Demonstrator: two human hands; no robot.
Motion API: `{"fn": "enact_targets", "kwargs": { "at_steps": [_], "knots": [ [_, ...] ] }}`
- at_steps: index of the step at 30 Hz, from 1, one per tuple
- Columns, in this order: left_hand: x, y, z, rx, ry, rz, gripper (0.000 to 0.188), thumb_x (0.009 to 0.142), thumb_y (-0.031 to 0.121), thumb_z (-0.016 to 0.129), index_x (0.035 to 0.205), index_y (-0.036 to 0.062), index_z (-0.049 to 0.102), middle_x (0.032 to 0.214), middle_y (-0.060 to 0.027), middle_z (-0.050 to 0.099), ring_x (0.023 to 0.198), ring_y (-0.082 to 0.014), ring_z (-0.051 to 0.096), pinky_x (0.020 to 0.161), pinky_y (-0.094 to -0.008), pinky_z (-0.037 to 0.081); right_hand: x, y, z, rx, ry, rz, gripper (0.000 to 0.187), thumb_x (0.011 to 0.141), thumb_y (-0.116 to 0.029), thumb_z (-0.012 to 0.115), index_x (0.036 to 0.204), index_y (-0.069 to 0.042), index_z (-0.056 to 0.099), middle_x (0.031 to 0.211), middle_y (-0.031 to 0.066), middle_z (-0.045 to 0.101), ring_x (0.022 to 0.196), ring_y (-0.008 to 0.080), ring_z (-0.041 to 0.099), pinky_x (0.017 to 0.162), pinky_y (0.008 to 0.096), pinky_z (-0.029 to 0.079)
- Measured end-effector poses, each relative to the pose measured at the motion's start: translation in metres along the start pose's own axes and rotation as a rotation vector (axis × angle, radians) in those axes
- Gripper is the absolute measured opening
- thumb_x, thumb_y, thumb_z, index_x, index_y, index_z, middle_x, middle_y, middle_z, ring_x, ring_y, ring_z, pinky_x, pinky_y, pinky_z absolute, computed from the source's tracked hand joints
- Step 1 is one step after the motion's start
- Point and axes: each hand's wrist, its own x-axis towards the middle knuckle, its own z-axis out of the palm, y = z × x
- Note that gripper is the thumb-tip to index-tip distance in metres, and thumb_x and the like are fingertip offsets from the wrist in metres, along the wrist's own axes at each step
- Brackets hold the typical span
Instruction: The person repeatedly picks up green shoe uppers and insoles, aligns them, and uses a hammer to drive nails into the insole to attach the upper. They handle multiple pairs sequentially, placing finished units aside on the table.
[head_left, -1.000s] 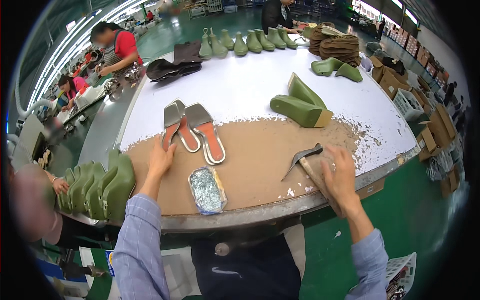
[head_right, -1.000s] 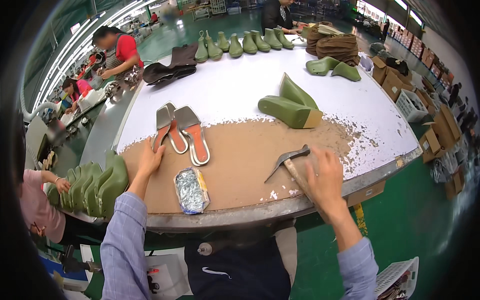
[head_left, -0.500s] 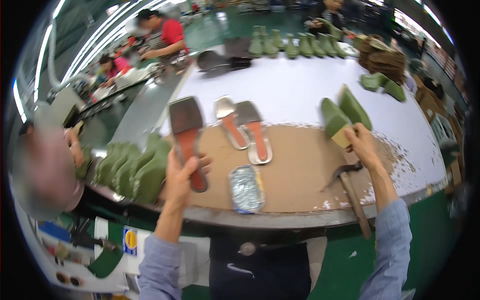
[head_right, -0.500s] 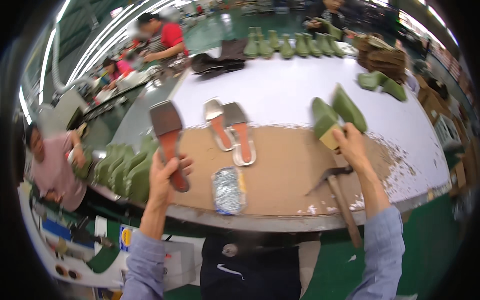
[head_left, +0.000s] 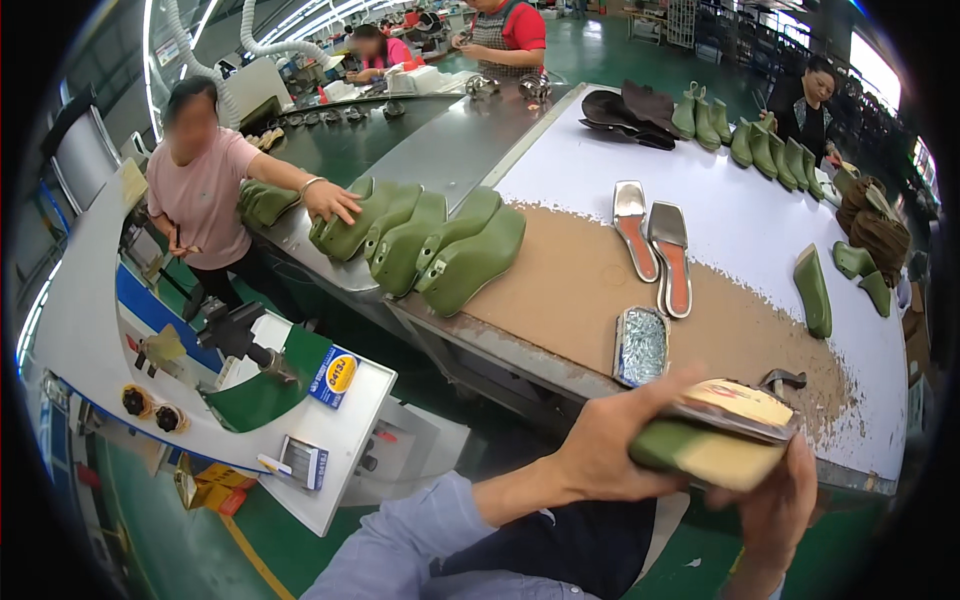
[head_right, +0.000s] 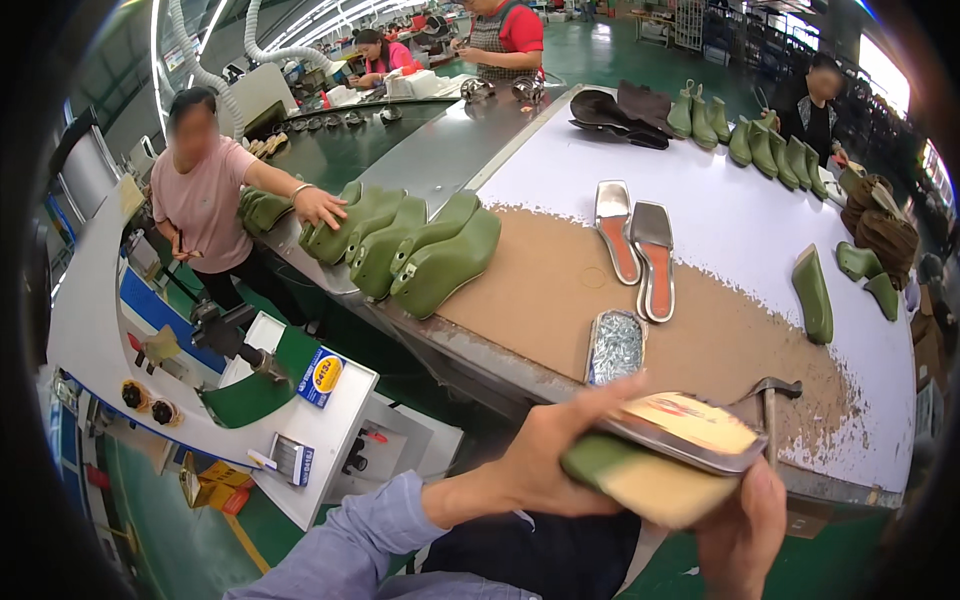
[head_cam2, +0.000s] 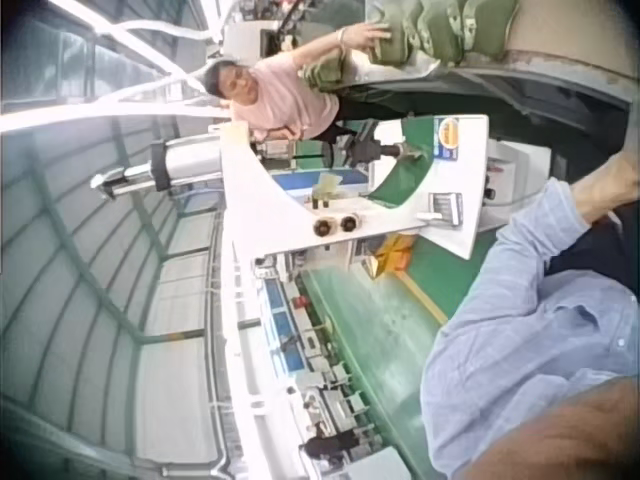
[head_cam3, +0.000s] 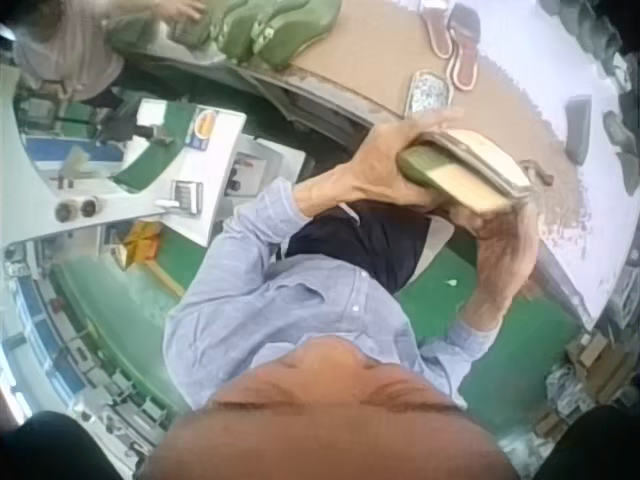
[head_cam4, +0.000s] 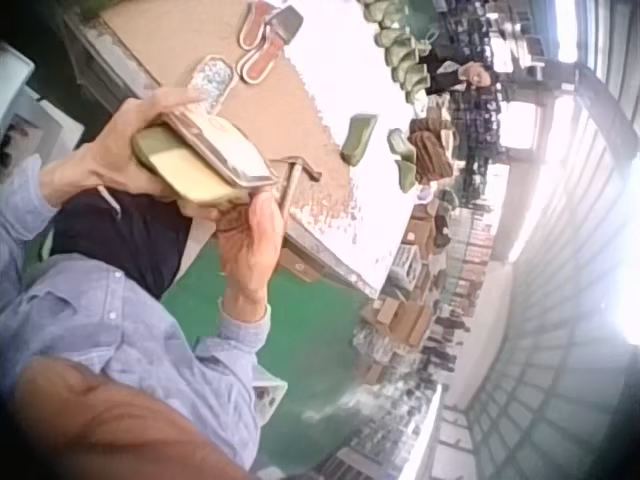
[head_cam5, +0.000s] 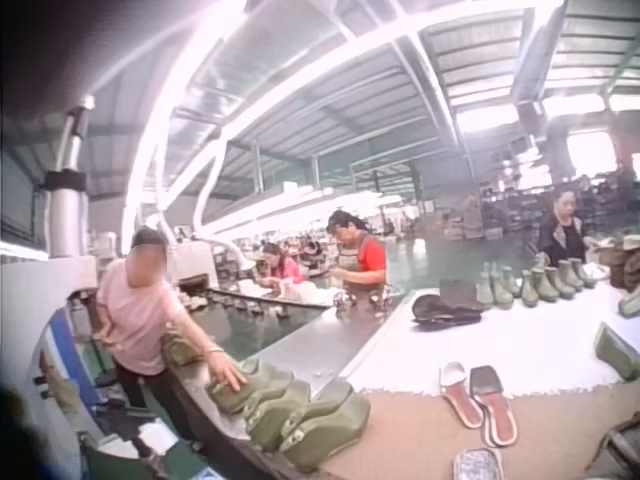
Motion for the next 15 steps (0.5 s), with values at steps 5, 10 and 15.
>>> {"fn": "enact_targets", "kwargs": {
  "at_steps": [5, 10, 15],
  "knots": [
    [-0.005, -0.008, 0.013, -1.240, 0.134, -0.670, 0.051, 0.098, 0.038, 0.071, 0.131, 0.0023, 0.056, 0.111, -0.0069, 0.067, 0.095, -0.0114, 0.063, 0.081, -0.0285, 0.054, -0.026, 0.106, -0.003, -0.037, -0.298, 0.080, 0.093, 0.095, -0.056, 0.064, 0.155, 0.003, 0.024, 0.148, 0.0196, 0.046, 0.134, 0.0253, 0.049, 0.109, 0.0404, 0.042],
    [0.002, -0.017, -0.005, -0.789, 0.115, -0.243, 0.065, 0.088, 0.040, 0.081, 0.135, 0.0023, 0.056, 0.131, -0.0116, 0.062, 0.109, -0.0174, 0.063, 0.088, -0.0307, 0.055, -0.022, 0.110, -0.013, -0.368, -0.220, -0.188, 0.075, 0.085, -0.023, 0.085, 0.138, -0.004, 0.036, 0.127, 0.0191, 0.053, 0.118, 0.0281, 0.056, 0.100, 0.0414, 0.046],
    [0.002, -0.029, -0.023, -0.765, 0.362, -0.117, 0.068, 0.099, 0.040, 0.061, 0.153, 0.0114, 0.030, 0.141, -0.0252, 0.052, 0.128, -0.0429, 0.057, 0.106, -0.0560, 0.050, 0.008, 0.116, -0.016, -0.916, -0.182, -0.639, 0.078, 0.076, -0.007, 0.089, 0.136, -0.008, 0.039, 0.117, 0.0227, 0.054, 0.103, 0.0391, 0.061, 0.086, 0.0440, 0.051]
  ]
}}
